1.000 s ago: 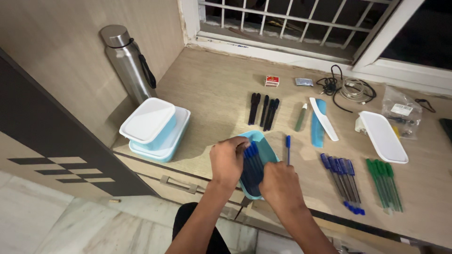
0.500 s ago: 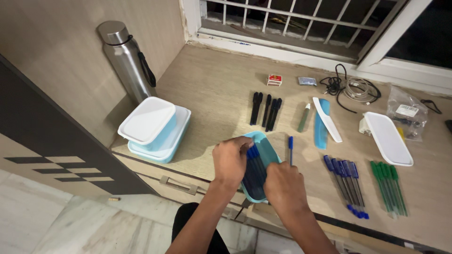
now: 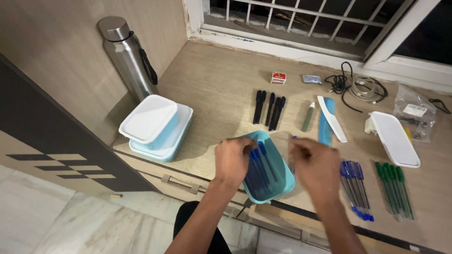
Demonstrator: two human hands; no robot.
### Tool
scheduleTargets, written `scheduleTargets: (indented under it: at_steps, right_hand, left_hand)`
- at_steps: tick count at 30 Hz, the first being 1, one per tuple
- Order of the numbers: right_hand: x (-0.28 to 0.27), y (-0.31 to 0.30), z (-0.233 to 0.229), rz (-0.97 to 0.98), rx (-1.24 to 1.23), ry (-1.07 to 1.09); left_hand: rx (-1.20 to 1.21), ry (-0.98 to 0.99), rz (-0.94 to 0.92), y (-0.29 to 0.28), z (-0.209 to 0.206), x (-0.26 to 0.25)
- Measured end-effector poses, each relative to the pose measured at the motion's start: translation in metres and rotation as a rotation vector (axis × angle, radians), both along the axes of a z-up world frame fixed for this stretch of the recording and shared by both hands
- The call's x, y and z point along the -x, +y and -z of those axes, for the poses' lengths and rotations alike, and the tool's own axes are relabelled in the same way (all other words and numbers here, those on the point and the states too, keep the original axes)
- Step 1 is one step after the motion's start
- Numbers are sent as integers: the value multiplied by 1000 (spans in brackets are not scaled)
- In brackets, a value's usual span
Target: The person organizes pens of various colors (blue, green, yellow, black) from a table into a light blue rectangular container. They pick up pens one by one or in small groups and place them neatly inside the container.
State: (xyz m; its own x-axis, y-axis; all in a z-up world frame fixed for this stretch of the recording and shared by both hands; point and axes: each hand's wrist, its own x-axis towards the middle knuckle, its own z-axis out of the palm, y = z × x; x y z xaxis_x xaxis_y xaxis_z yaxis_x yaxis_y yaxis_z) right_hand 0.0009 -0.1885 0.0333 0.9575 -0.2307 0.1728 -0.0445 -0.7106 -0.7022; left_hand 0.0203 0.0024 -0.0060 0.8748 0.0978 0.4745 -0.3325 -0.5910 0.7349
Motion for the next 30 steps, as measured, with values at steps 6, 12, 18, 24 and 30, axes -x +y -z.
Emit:
scheduleTargets:
  at_steps: [6, 12, 18, 24, 30]
  right_hand:
    - [-31, -34, 26, -32, 234, 86]
    - [-12, -20, 37, 28, 422, 295]
    - [0, -25, 37, 11, 518, 225]
    - [7, -30, 11, -18, 370, 65]
    - [22, -13, -26, -86, 5, 290]
  left_hand:
    - [134, -47, -68, -1, -12, 17]
    - [176, -62, -140, -5, -9, 31]
    - [135, -82, -112, -9, -8, 33]
    - [155, -101, -108, -18, -9, 34]
    - [97, -118, -113, -17, -10, 30]
